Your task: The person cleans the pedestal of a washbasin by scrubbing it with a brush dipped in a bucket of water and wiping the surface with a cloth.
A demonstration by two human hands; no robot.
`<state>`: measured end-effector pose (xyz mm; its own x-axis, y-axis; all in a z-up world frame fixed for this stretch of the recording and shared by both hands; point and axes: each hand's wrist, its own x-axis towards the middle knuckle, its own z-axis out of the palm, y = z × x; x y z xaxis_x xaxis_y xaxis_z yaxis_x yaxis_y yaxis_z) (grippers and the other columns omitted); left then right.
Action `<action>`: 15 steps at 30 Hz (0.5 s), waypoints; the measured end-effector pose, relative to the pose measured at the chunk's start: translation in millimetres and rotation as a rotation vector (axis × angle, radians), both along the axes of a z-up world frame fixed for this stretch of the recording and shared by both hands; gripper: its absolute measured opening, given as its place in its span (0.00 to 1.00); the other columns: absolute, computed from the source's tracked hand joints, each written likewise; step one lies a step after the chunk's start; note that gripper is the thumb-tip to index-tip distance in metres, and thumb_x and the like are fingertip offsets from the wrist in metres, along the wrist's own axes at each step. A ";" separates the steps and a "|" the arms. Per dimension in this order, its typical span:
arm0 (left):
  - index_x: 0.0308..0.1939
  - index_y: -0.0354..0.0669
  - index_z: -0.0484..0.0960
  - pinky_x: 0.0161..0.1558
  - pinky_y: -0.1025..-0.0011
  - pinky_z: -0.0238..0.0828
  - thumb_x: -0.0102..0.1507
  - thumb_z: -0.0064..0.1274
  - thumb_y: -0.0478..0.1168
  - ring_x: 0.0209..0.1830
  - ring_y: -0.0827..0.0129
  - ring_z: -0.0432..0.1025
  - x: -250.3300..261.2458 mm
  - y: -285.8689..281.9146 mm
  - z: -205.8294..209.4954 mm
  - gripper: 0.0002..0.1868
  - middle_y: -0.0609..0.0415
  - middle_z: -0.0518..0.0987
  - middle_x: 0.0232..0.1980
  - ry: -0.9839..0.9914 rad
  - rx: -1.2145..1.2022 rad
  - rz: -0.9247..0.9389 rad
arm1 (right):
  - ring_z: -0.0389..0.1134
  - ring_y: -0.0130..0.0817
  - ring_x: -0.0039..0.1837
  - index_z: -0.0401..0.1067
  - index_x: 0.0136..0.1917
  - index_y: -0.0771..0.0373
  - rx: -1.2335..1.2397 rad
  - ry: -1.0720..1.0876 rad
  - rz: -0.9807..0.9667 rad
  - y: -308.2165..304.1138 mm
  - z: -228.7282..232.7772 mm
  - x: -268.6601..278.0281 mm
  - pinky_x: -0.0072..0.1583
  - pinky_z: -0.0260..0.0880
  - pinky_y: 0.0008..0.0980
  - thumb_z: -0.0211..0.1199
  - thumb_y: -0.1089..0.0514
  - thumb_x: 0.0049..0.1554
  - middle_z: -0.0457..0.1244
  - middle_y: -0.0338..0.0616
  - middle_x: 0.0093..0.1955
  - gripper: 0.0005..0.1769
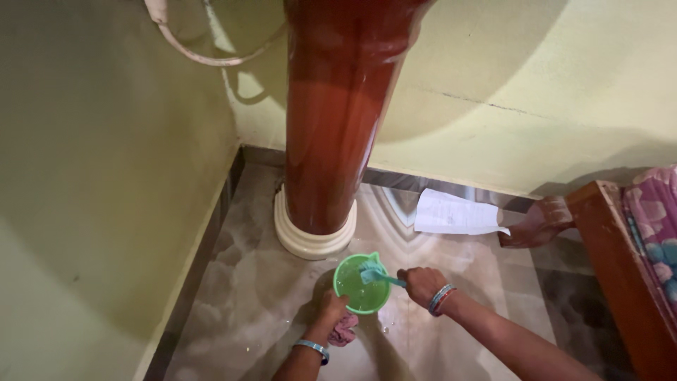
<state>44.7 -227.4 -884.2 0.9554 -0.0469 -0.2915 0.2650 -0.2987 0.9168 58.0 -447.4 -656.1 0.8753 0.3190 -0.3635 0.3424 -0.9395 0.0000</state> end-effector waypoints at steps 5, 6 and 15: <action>0.46 0.36 0.86 0.39 0.60 0.79 0.61 0.55 0.45 0.37 0.56 0.82 -4.4 13.8 14.1 0.17 0.40 0.86 0.40 0.182 0.142 -0.011 | 0.70 0.53 0.43 0.71 0.48 0.56 0.178 -0.126 0.137 -5.0 32.4 -4.5 0.45 0.70 0.52 0.60 0.52 0.55 0.68 0.47 0.43 0.09; 0.45 0.36 0.87 0.38 0.61 0.79 0.62 0.54 0.46 0.35 0.57 0.83 -6.3 24.1 27.1 0.17 0.40 0.86 0.39 0.181 0.173 -0.023 | 0.70 0.52 0.42 0.72 0.47 0.56 0.114 -0.120 0.167 0.2 44.1 -2.8 0.45 0.70 0.52 0.61 0.48 0.58 0.67 0.46 0.43 0.11; 0.40 0.31 0.86 0.31 0.63 0.75 0.60 0.54 0.42 0.25 0.67 0.78 -21.1 120.8 172.1 0.15 0.46 0.85 0.28 0.092 0.021 -0.029 | 0.65 0.49 0.43 0.70 0.47 0.60 0.483 -1.036 0.440 25.2 256.3 13.2 0.44 0.66 0.46 0.65 0.60 0.58 0.63 0.49 0.42 0.05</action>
<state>23.6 -106.6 -712.1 0.9227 -0.0674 -0.3795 0.3392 -0.3260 0.8824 71.3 -422.3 -399.8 0.4634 0.5697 0.6788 0.6761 -0.7224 0.1447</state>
